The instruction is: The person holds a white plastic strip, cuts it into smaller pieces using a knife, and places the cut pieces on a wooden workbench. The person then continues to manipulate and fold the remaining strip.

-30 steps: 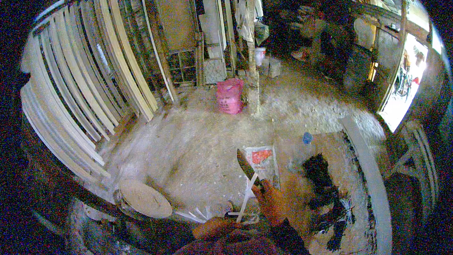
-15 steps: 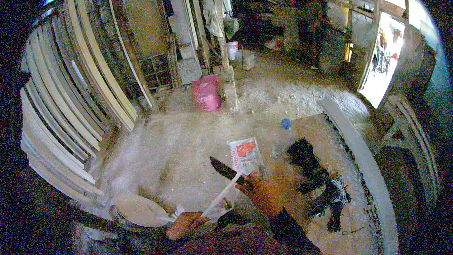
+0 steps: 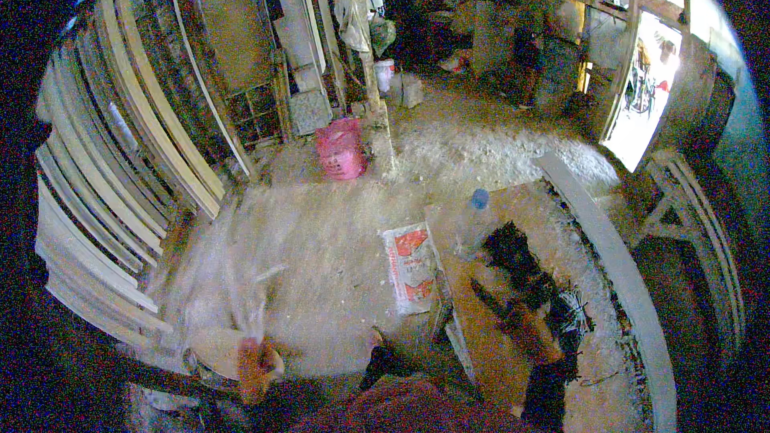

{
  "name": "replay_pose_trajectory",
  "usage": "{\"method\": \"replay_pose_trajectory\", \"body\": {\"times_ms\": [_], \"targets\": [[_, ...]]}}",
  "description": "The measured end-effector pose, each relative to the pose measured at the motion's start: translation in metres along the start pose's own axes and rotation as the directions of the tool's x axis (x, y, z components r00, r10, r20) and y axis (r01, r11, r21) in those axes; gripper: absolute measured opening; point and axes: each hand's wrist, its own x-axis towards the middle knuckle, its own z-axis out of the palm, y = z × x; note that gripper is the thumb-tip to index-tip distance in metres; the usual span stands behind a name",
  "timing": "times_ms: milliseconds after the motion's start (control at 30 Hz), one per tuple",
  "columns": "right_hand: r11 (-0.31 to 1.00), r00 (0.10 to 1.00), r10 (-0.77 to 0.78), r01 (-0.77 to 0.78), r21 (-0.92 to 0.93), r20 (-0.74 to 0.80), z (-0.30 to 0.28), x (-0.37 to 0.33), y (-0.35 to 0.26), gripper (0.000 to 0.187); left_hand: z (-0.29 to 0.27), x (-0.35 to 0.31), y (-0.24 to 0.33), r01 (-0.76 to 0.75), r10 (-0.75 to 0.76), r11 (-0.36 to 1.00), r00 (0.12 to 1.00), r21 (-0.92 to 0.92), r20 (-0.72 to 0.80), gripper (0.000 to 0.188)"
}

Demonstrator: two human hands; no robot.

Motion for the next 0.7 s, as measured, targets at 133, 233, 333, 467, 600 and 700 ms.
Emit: {"method": "replay_pose_trajectory", "body": {"times_ms": [133, 233, 333, 467, 600, 700], "targets": [[0.975, 0.973, -0.007, 0.058, 0.215, -0.231, 0.08, 0.003, 0.026, 0.035, 0.101, 0.011, 0.023, 0.147, 0.024, 0.914, 0.911, -0.378, 0.413, 0.043], [0.999, 0.944, 0.009, 0.006, 0.043, -0.331, 0.107, -0.001, 0.035, 0.029, 0.152, 0.009, 0.04, 0.266, -0.038, 0.898, 0.841, -0.351, 0.539, 0.038], [0.998, 0.87, -0.01, -0.025, -0.063, -0.493, 0.103, -0.016, 0.026, 0.021, 0.182, 0.01, 0.042, 0.314, -0.044, 0.899, 0.759, -0.306, 0.65, 0.034], [0.878, 0.953, 0.231, -0.117, 0.464, -0.196, 0.055, -0.036, -0.007, 0.028, 0.218, 0.011, 0.032, 0.417, -0.063, 0.856, 0.668, -0.304, 0.741, 0.03], [0.422, 0.964, 0.2, -0.248, 0.872, 0.177, 0.023, -0.062, -0.063, 0.03, 0.263, 0.003, 0.02, 0.429, -0.026, 0.864, 0.56, -0.263, 0.828, 0.03], [0.7, 0.988, -0.062, 0.142, 0.7, -0.139, 0.025, -0.05, -0.092, 0.034, 0.298, -0.003, 0.016, 0.5, -0.04, 0.843, 0.427, -0.199, 0.903, 0.027]]}}
